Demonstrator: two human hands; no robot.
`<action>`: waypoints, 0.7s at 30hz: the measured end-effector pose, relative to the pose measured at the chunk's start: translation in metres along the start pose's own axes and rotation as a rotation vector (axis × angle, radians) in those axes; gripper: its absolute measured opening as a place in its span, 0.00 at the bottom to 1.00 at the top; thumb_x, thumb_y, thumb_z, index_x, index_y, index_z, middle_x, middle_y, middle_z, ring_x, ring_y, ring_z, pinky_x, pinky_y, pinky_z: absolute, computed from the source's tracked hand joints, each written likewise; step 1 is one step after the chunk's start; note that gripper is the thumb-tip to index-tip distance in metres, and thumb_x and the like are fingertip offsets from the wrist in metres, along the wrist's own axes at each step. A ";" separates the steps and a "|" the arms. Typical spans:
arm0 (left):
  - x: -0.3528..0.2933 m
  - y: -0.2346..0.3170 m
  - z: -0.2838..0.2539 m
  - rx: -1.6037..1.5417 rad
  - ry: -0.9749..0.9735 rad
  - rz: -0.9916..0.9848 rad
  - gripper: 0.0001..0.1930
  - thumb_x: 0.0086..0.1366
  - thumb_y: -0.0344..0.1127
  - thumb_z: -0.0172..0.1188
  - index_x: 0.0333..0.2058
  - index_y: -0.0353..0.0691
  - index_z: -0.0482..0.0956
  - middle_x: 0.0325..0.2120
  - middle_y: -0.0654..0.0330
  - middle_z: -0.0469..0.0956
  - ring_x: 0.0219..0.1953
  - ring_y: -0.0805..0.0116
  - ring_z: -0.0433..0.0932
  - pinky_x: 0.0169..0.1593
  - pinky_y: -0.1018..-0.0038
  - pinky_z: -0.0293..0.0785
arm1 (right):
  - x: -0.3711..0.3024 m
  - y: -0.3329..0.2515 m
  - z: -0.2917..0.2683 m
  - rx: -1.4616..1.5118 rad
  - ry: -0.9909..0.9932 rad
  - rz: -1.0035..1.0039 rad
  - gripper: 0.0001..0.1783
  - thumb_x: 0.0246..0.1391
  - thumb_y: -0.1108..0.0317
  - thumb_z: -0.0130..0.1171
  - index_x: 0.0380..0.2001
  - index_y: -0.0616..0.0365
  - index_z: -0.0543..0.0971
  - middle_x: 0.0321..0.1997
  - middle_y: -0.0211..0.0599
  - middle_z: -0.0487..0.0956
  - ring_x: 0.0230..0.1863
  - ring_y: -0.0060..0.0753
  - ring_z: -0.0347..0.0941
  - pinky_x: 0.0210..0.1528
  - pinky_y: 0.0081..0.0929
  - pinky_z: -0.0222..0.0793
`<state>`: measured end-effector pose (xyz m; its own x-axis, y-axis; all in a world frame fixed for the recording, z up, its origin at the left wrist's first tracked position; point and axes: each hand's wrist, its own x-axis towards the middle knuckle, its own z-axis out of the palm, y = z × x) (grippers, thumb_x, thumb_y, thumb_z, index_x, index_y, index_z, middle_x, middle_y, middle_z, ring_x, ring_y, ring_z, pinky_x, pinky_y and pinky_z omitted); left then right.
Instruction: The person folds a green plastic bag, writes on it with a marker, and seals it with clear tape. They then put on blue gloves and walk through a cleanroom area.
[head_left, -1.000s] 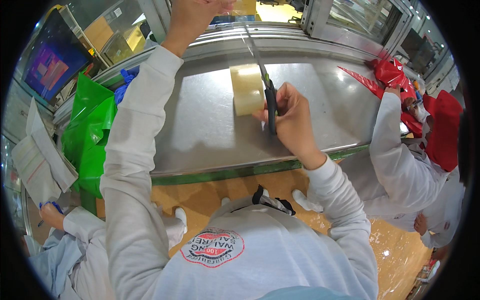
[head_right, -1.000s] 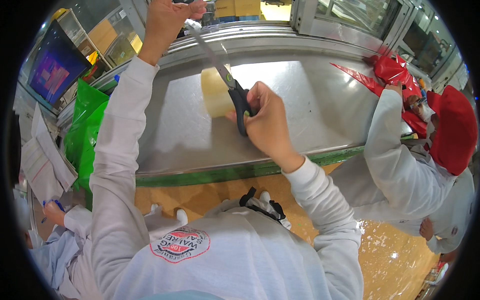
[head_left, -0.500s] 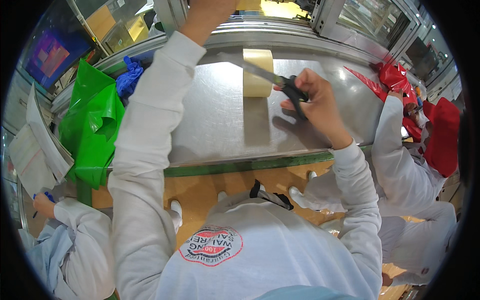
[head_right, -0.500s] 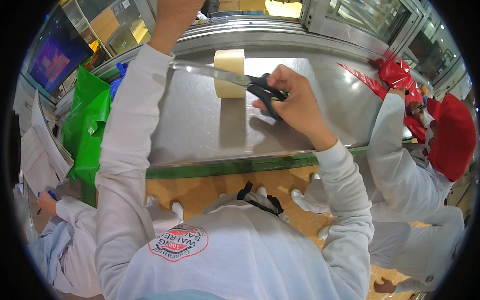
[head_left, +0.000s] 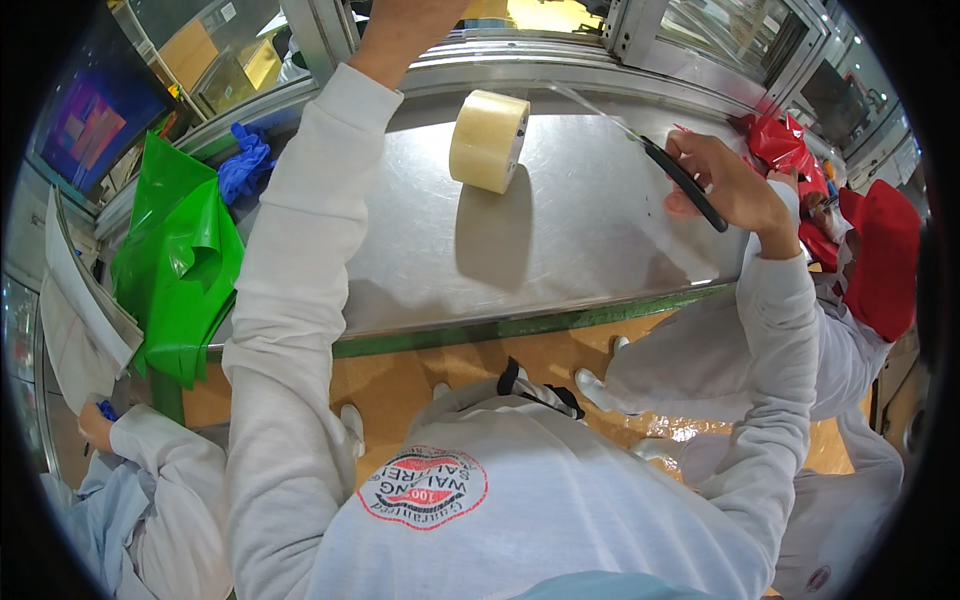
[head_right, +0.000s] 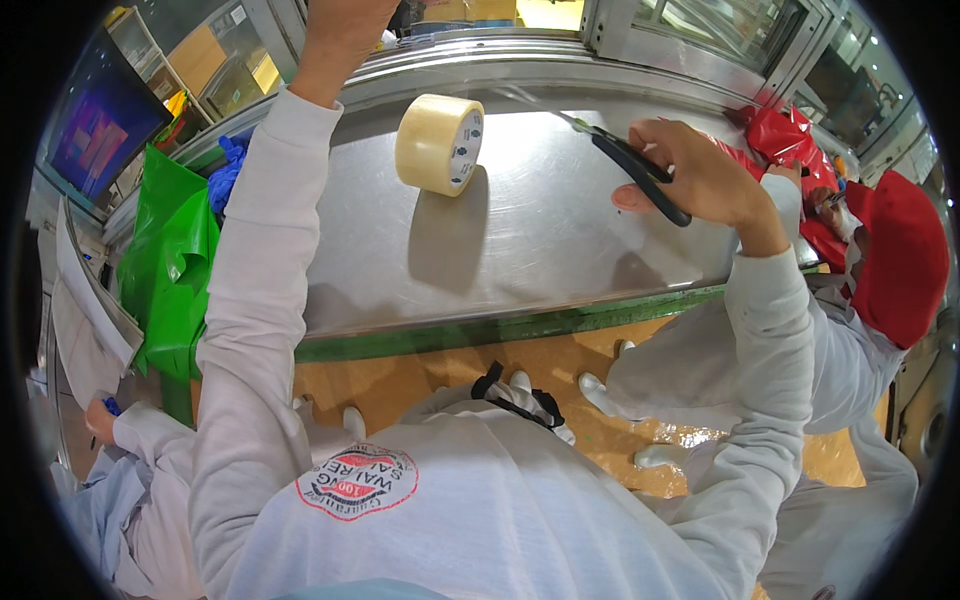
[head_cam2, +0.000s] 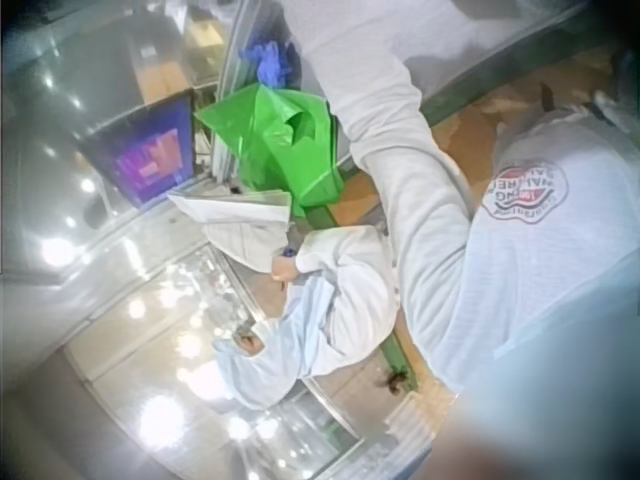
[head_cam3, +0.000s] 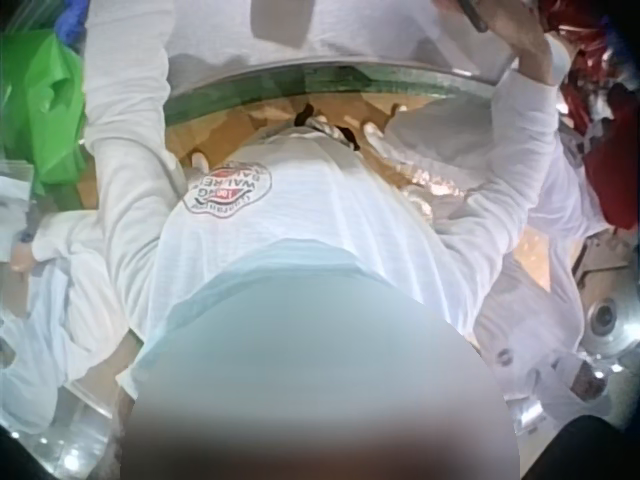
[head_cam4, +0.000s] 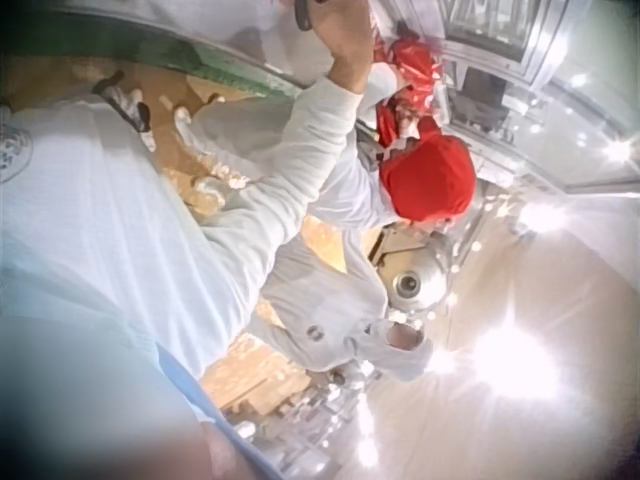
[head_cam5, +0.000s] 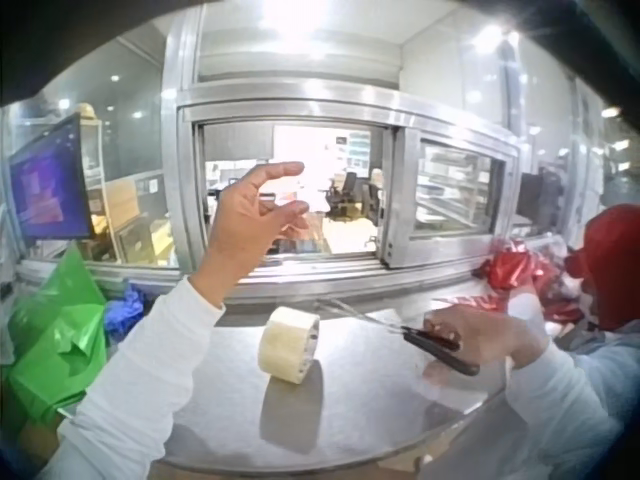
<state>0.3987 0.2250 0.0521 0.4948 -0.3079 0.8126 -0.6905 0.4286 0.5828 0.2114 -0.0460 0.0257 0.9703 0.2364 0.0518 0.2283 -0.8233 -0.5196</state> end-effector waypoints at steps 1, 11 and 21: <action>0.000 0.000 -0.001 0.021 -0.003 0.003 0.22 0.60 0.23 0.62 0.53 0.37 0.71 0.26 0.60 0.80 0.26 0.76 0.80 0.31 0.82 0.79 | 0.004 -0.006 -0.003 -0.056 -0.018 0.021 0.26 0.41 0.53 0.73 0.25 0.58 0.68 0.15 0.26 0.65 0.19 0.18 0.57 0.22 0.22 0.51; 0.000 0.003 0.002 -0.010 -0.020 0.002 0.22 0.60 0.26 0.64 0.53 0.36 0.71 0.25 0.59 0.81 0.25 0.77 0.80 0.30 0.82 0.78 | 0.040 -0.035 -0.017 -0.255 -0.079 0.043 0.27 0.38 0.49 0.74 0.23 0.58 0.70 0.14 0.23 0.62 0.17 0.16 0.55 0.20 0.21 0.46; 0.000 -0.005 0.016 -0.001 0.004 -0.008 0.22 0.60 0.26 0.64 0.53 0.37 0.72 0.24 0.59 0.81 0.24 0.77 0.79 0.30 0.83 0.77 | 0.042 -0.037 -0.012 -0.268 -0.035 -0.016 0.30 0.37 0.45 0.74 0.15 0.60 0.72 0.12 0.26 0.64 0.17 0.22 0.58 0.20 0.25 0.50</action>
<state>0.3937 0.2094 0.0492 0.5023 -0.3077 0.8081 -0.6859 0.4273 0.5890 0.2451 -0.0118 0.0572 0.9641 0.2643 0.0262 0.2612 -0.9255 -0.2743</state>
